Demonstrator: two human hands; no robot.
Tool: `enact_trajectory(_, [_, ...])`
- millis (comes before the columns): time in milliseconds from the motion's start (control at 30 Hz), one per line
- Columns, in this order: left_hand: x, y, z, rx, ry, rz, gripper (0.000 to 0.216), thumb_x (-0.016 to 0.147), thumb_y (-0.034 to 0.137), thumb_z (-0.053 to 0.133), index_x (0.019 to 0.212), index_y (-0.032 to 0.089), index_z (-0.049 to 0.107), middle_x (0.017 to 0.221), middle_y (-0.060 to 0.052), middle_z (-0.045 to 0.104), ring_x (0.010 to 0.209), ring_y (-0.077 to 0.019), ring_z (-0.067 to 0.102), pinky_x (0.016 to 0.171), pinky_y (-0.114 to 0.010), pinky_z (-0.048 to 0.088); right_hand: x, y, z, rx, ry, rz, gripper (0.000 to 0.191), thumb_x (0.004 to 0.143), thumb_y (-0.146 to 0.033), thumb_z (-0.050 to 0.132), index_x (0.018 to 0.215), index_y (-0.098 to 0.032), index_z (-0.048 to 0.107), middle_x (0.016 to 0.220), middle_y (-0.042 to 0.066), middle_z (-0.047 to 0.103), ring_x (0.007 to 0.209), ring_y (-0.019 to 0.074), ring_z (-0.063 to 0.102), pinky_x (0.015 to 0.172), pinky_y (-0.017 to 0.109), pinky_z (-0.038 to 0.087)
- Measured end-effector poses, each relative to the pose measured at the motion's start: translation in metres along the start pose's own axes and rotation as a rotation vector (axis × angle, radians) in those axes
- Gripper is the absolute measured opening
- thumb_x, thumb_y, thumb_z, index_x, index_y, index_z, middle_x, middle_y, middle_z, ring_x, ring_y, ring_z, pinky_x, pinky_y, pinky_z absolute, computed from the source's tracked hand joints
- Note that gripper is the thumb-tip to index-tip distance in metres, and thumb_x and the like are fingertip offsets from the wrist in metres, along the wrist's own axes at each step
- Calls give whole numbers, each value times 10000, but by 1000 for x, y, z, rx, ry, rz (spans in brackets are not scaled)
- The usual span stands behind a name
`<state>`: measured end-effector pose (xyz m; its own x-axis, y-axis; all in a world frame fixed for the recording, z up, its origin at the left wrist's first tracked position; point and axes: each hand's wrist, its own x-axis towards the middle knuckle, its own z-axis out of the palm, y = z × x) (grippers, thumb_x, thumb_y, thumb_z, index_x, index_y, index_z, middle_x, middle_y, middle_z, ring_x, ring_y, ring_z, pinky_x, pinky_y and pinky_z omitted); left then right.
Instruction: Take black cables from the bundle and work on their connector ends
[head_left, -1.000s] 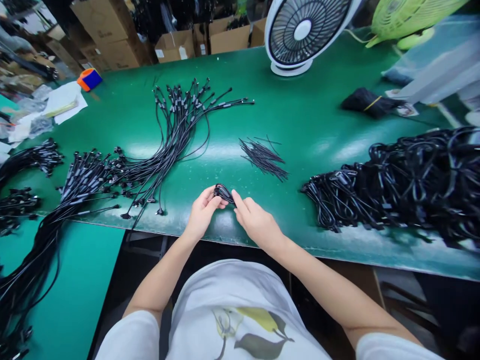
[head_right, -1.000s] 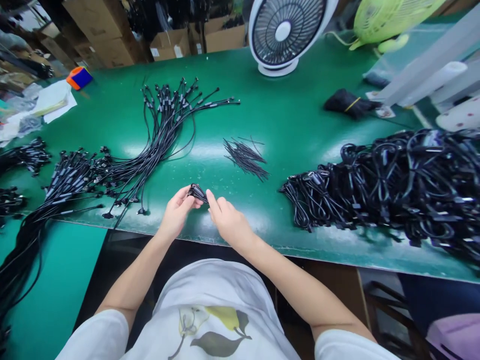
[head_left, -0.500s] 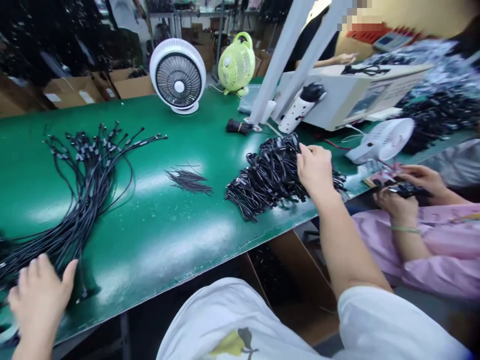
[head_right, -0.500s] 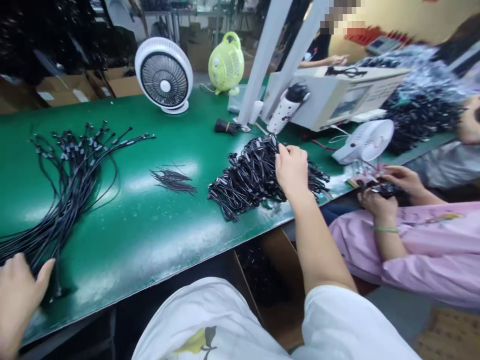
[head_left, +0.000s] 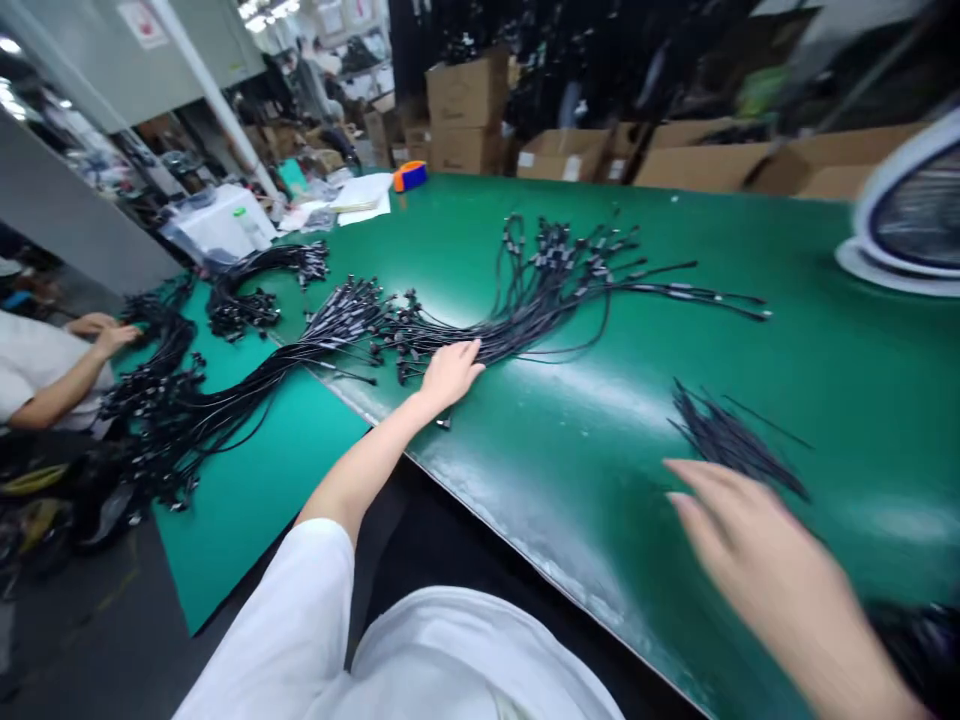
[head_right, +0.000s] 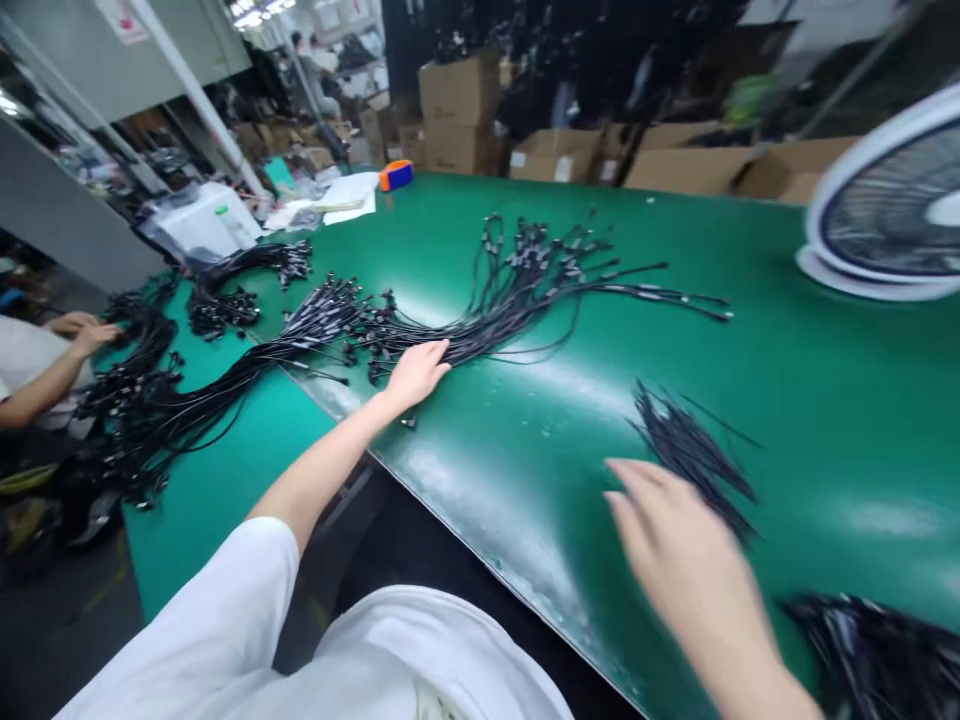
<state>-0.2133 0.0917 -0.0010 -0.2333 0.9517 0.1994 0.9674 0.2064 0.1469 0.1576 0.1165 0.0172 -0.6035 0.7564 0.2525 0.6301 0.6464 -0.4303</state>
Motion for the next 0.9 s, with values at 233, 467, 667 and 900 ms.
enact_trajectory(233, [-63, -136, -56, -50, 204, -183, 722, 890, 401, 559, 1489, 103, 288, 1532, -218, 362, 1419, -311, 347, 1159, -475, 273, 75, -56, 114, 107, -306, -384, 597, 968, -514, 321, 1429, -159, 449, 1462, 150, 469, 1301, 277, 506, 1088, 456, 441])
enact_trajectory(467, [-216, -248, -126, -351, 249, -887, 653, 848, 449, 589, 1363, 74, 445, 1377, -253, 526, 1308, -353, 478, 1070, -527, 382, 122, -71, 137, 126, -210, -431, 526, 937, -539, 353, 1240, -197, 614, 1229, 157, 640, 1097, 323, 637, 968, 514, 521])
enact_trajectory(667, [-246, -214, -93, -536, 258, -772, 501, 871, 375, 570, 1333, 190, 511, 1255, -123, 647, 1142, -231, 619, 993, -401, 484, 201, -256, 160, 618, -597, -510, 614, 722, -430, 748, 1280, -240, 576, 1399, 115, 529, 1332, 333, 452, 1147, 545, 322])
enact_trajectory(900, [-196, -300, -110, 21, -71, -696, 1069, 723, 498, 728, 1506, 62, 145, 1578, -280, 196, 1489, -373, 141, 1187, -524, 155, 224, -401, 281, 1154, -1145, 292, 288, 764, -408, 752, 816, -147, 643, 853, 103, 700, 829, 176, 667, 844, 325, 569])
